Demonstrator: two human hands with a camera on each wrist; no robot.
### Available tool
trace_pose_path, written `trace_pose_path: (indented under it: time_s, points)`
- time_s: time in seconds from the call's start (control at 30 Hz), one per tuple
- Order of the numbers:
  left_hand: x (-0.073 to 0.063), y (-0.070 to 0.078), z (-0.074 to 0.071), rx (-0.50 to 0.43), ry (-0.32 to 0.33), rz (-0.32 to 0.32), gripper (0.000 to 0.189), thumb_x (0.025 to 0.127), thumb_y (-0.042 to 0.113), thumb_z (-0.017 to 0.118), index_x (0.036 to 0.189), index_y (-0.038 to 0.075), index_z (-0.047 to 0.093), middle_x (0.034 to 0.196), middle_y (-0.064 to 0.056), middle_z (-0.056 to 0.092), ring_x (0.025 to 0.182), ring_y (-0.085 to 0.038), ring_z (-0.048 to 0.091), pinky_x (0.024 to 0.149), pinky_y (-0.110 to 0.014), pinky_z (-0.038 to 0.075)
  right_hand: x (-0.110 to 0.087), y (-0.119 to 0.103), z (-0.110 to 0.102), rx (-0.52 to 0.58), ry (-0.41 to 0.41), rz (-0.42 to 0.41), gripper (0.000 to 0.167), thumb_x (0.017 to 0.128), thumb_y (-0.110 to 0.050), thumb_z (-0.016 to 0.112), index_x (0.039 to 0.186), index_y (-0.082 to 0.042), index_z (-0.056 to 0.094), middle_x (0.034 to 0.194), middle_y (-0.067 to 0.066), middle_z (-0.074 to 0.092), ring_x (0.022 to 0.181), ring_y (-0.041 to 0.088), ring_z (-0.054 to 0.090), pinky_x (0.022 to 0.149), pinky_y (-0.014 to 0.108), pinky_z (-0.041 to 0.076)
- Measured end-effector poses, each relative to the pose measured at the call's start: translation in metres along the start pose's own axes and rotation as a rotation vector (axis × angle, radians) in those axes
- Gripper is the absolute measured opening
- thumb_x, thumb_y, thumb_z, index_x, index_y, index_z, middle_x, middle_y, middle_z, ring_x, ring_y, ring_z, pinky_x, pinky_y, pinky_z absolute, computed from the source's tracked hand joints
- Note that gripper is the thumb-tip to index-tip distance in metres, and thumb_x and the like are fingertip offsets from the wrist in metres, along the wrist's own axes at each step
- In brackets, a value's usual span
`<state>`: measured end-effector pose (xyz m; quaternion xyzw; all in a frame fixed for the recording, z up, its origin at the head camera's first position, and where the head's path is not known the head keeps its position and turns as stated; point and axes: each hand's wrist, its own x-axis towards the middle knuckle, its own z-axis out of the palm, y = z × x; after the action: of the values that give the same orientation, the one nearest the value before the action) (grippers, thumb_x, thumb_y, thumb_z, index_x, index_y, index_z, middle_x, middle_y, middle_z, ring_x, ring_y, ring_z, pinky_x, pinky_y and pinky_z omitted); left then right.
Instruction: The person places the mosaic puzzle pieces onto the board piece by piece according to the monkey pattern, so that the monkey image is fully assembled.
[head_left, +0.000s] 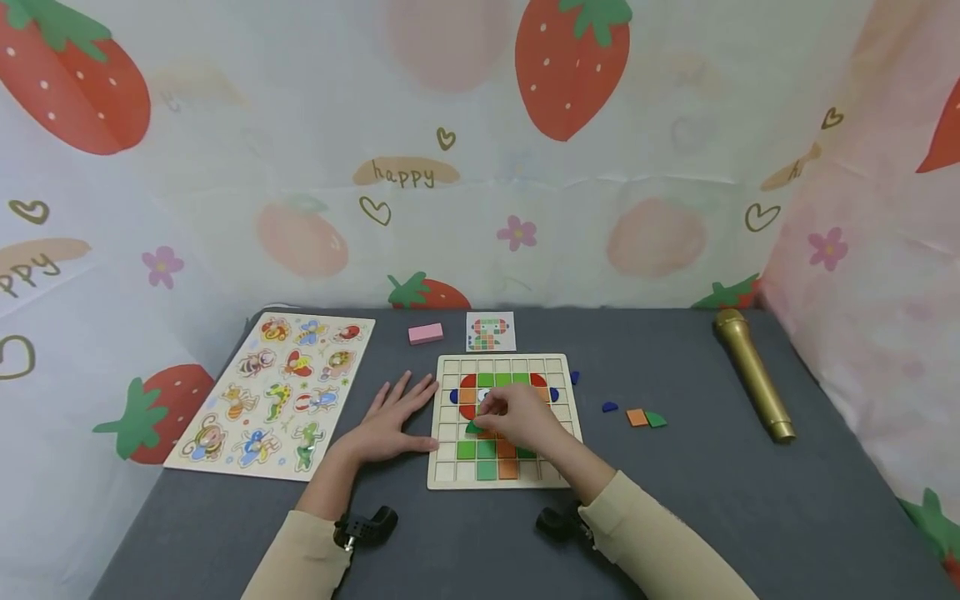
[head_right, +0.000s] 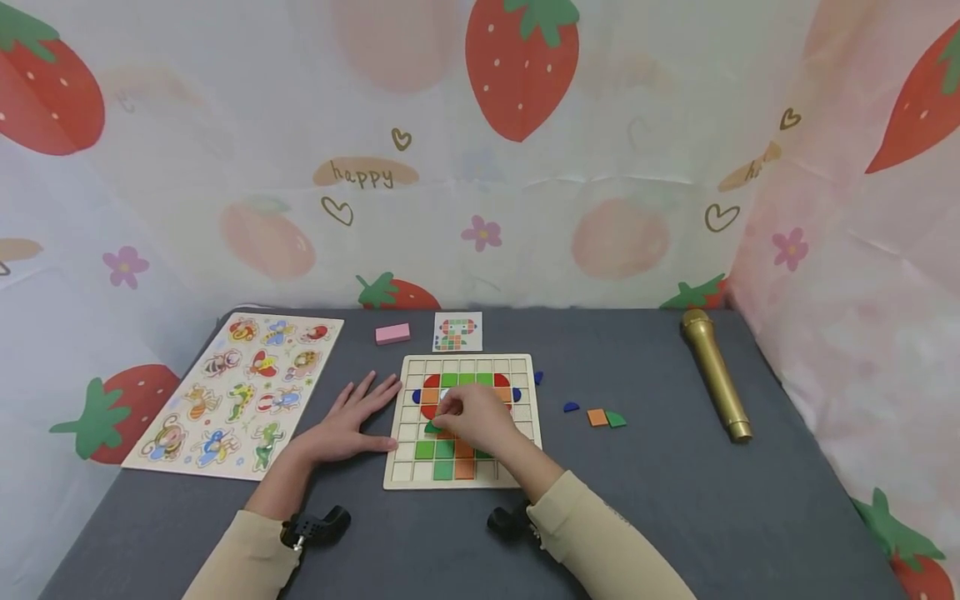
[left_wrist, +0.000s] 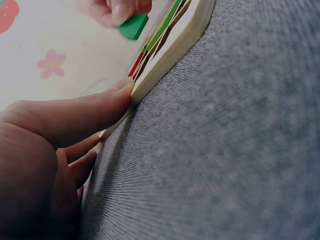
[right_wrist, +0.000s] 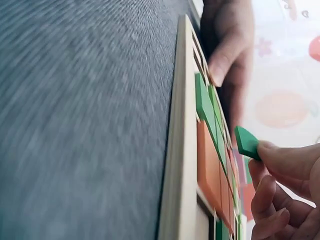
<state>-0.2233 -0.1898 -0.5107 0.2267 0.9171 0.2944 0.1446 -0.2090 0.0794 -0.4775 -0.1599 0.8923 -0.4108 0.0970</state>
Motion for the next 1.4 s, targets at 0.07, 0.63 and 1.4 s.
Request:
trace_pose_path:
  time_s: [0.07, 0.63, 1.4]
  points:
    - [0.000, 0.000, 0.000, 0.001, 0.000, 0.002, 0.099, 0.086, 0.058, 0.073, 0.163, 0.021, 0.023, 0.171, 0.000, 0.012, 0.158, -0.032, -0.007, 0.124, -0.057, -0.009, 0.003, -0.002, 0.003, -0.042, -0.006, -0.014, 0.012, 0.090, -0.025, 0.078, 0.080, -0.022, 0.073, 0.076, -0.009, 0.066, 0.070, 0.010, 0.058, 0.062, 0.028, 0.050]
    - [0.001, -0.001, -0.001, -0.002, 0.004, -0.010, 0.097, 0.086, 0.056, 0.073, 0.163, 0.021, 0.024, 0.171, 0.001, 0.013, 0.158, -0.033, -0.006, 0.124, -0.058, -0.008, 0.012, -0.011, 0.016, -0.182, -0.044, 0.013, 0.011, 0.089, -0.025, 0.079, 0.080, -0.022, 0.073, 0.072, -0.011, 0.064, 0.066, 0.009, 0.057, 0.063, 0.029, 0.045]
    - [0.001, -0.003, 0.000, -0.009, 0.000, 0.002, 0.100, 0.085, 0.058, 0.073, 0.163, 0.021, 0.023, 0.171, 0.000, 0.012, 0.158, -0.032, -0.008, 0.124, -0.057, -0.008, -0.024, 0.017, -0.032, -0.067, 0.082, 0.067, 0.005, 0.089, -0.019, 0.079, 0.093, -0.018, 0.077, 0.084, -0.007, 0.068, 0.075, 0.014, 0.057, 0.065, 0.030, 0.049]
